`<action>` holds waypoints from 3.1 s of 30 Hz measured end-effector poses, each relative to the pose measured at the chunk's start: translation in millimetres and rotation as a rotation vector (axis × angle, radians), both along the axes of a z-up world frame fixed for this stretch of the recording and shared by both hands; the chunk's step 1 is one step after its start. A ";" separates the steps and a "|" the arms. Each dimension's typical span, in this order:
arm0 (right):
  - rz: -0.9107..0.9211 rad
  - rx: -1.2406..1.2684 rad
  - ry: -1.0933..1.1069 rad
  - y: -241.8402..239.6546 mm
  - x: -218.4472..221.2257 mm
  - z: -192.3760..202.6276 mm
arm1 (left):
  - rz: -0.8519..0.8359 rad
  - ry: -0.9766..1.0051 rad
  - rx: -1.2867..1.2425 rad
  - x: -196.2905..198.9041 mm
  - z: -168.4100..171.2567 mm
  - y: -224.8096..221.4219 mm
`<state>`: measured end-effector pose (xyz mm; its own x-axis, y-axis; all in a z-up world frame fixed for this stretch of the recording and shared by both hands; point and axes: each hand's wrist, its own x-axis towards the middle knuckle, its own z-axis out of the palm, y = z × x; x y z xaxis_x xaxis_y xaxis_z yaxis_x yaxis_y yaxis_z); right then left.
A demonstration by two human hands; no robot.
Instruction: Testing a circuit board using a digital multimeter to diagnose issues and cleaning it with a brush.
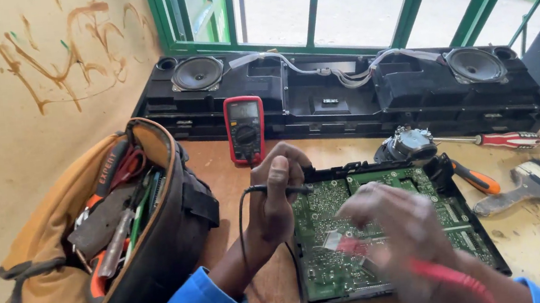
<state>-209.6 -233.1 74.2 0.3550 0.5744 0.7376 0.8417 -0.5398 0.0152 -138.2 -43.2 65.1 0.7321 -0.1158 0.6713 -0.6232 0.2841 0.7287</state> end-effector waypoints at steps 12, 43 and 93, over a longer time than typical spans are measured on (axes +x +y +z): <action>-0.166 0.402 0.684 -33.8 24.2 -30.5 | -0.035 -0.023 0.365 -2.7 -31.3 -3.8; -0.262 0.144 0.523 -45.3 26.2 -49.2 | -0.073 -0.201 0.509 -9.2 -12.1 -1.9; -0.426 0.155 0.756 -72.2 17.5 -27.0 | 0.188 -0.298 0.693 26.2 -19.6 -38.2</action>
<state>-192.0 -305.3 47.2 0.9410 0.1943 0.2771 0.3230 -0.7599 -0.5642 -112.1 -81.4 45.5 0.5811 -0.4727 0.6625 -0.8132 -0.3048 0.4958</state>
